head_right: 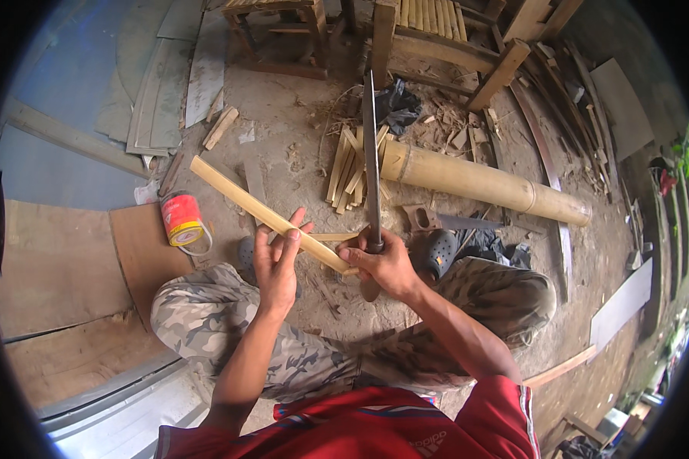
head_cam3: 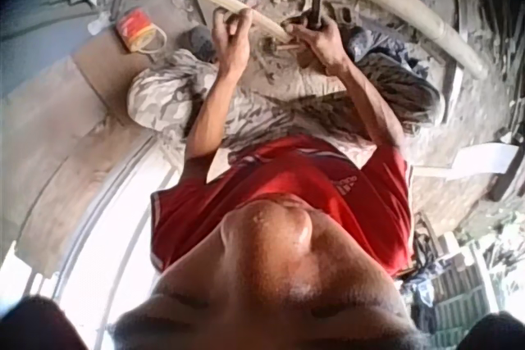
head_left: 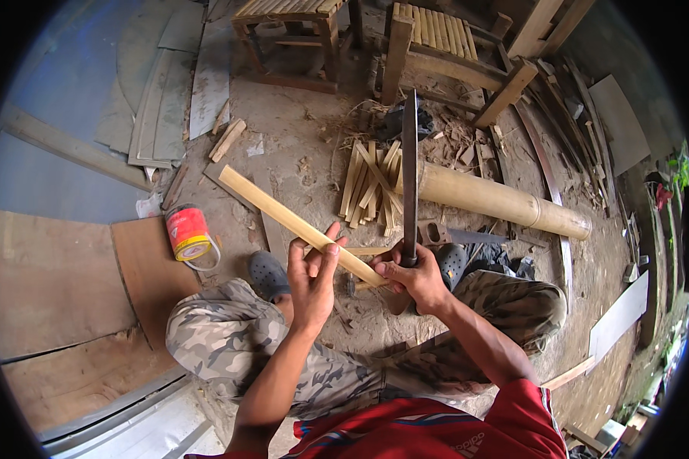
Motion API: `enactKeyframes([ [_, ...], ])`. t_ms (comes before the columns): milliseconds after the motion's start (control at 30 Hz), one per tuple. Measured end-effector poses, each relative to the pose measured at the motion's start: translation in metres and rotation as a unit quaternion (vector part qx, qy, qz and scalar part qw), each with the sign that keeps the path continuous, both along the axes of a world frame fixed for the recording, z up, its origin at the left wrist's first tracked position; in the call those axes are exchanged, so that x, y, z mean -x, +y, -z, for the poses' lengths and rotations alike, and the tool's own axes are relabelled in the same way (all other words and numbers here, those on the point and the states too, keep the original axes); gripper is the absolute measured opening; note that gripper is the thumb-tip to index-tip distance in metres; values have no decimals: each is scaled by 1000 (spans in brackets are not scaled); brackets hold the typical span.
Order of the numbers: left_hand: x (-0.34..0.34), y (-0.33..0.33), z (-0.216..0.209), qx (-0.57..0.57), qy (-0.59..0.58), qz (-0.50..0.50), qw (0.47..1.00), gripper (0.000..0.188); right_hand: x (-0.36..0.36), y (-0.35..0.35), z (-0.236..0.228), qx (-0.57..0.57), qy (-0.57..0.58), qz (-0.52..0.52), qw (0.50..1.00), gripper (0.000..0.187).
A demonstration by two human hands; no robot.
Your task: The person sits on the floor and uses a machete to shave and shape a thin bamboo strip. They repeatedly strike the strip to remove material, then briefly insert it into a bamboo chair frame to check fit before continuing to shape it.
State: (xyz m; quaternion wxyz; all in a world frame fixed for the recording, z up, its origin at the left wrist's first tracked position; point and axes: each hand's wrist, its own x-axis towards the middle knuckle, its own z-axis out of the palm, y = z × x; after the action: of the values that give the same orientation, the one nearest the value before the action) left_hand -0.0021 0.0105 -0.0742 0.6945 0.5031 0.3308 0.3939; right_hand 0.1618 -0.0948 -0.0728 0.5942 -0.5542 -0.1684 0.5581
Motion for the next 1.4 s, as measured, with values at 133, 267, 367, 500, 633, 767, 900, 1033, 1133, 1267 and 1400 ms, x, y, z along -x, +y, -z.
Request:
enactKeyframes([
  [133,0,1,-3,1,22,-30,999,27,-8,-3,-6,-21,52,-40,998,32],
  [267,2,1,-3,14,16,-14,1000,25,-9,-6,0,-2,-2,-85,996,33],
  [367,1,0,-6,15,7,-24,1000,21,-9,-7,1,9,-18,-100,995,33],
  [500,4,4,-5,6,0,-13,1000,44,-14,-4,-8,18,-10,-35,999,32],
  [633,18,16,-4,141,-243,201,939,93,-38,-5,-13,0,1,13,1000,29],
  [767,24,19,-27,455,-279,310,787,116,-63,-7,-23,-31,23,59,998,32],
  [900,19,17,-37,329,-92,456,822,83,-86,-10,-30,-60,48,79,994,32],
  [1033,11,-2,-49,319,57,451,832,58,-95,-11,-29,-73,25,99,992,33],
  [1133,10,-6,-45,329,57,456,825,56,-100,-13,-28,-75,-28,123,989,26],
  [1267,10,-5,-34,353,18,410,841,57,-105,-13,-22,-30,-175,153,972,23],
  [1400,7,-7,-32,350,9,317,881,54,-87,-16,-10,41,-337,80,937,20],
])
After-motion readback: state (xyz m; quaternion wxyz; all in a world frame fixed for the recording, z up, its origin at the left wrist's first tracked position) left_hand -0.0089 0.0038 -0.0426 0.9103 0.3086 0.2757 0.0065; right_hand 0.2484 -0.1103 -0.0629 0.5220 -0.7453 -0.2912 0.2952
